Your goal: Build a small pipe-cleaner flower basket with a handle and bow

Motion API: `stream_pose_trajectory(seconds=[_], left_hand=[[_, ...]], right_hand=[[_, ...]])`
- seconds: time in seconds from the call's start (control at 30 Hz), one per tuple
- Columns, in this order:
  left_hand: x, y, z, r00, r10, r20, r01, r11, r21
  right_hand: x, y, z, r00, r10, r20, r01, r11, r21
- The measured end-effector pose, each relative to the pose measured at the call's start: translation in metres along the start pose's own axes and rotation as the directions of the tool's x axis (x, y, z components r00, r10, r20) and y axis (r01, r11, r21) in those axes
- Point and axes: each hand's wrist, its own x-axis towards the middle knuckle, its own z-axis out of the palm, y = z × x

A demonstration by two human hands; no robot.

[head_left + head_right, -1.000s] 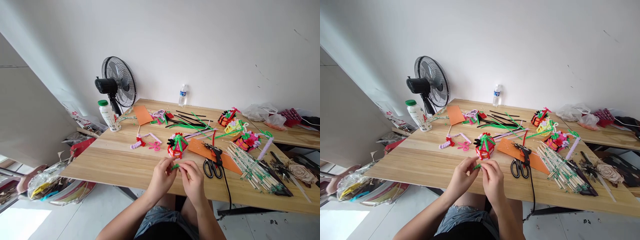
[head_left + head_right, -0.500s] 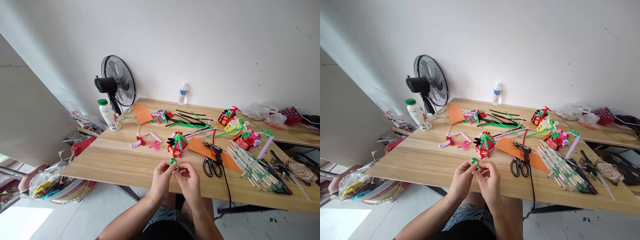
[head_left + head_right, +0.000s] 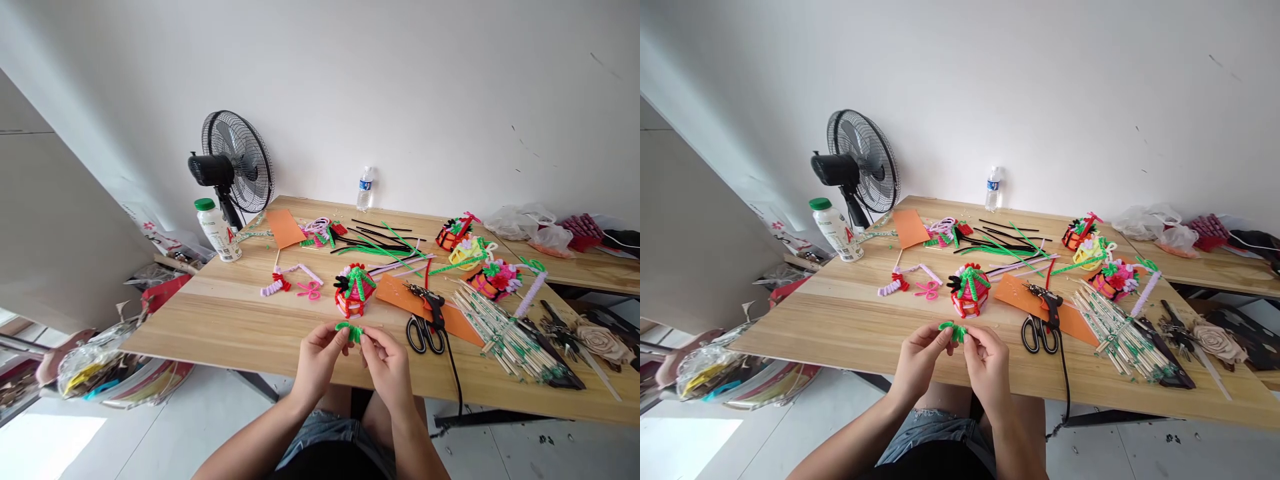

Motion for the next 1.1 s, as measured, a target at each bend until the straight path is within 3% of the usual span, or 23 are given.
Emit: stream_pose_trajectory(seconds=[0.17, 0.3, 0.4, 0.47, 0.53, 0.6, 0.7, 0.83, 0.93, 1.1], left_hand=[[0.005, 0.002, -0.009, 0.988, 0.121, 0.098, -0.145, 0.946, 0.289], [0.012, 0.016, -0.016, 0.915, 0.176, 0.364, -0.371, 0.723, 0.583], [0.019, 0.029, -0.016, 0.808, 0.064, 0.586, -0.525, 0.53, 0.666], [0.023, 0.034, -0.014, 0.756, -0.032, 0.653, -0.578, 0.434, 0.691], [0.027, 0.037, -0.012, 0.739, -0.111, 0.664, -0.592, 0.362, 0.72], [0.03, 0.039, -0.01, 0.737, -0.162, 0.656, -0.588, 0.325, 0.741], [0.032, 0.041, -0.009, 0.735, -0.184, 0.652, -0.576, 0.336, 0.745], [0.03, 0.04, -0.012, 0.778, -0.121, 0.617, -0.533, 0.394, 0.749], [0.028, 0.038, -0.015, 0.812, -0.076, 0.578, -0.471, 0.499, 0.727], [0.023, 0.04, -0.012, 0.818, 0.073, 0.57, -0.477, 0.638, 0.604]], right_hand=[[0.0, -0.001, -0.007, 0.999, -0.025, -0.044, 0.02, 0.994, -0.103], [0.006, -0.011, -0.017, 0.991, -0.114, 0.075, 0.132, 0.94, -0.314], [0.016, -0.02, -0.025, 0.946, -0.096, 0.31, 0.247, 0.834, -0.493], [0.022, -0.025, -0.027, 0.898, -0.036, 0.438, 0.31, 0.757, -0.575], [0.028, -0.03, -0.026, 0.855, -0.006, 0.518, 0.364, 0.719, -0.593], [0.033, -0.034, -0.026, 0.819, -0.026, 0.573, 0.4, 0.741, -0.54], [0.037, -0.034, -0.027, 0.799, -0.066, 0.597, 0.4, 0.8, -0.447], [0.037, -0.025, -0.03, 0.829, -0.124, 0.546, 0.368, 0.855, -0.365], [0.034, -0.02, -0.032, 0.85, -0.209, 0.483, 0.37, 0.89, -0.266], [0.029, -0.021, -0.031, 0.863, -0.249, 0.439, 0.349, 0.923, -0.163]])
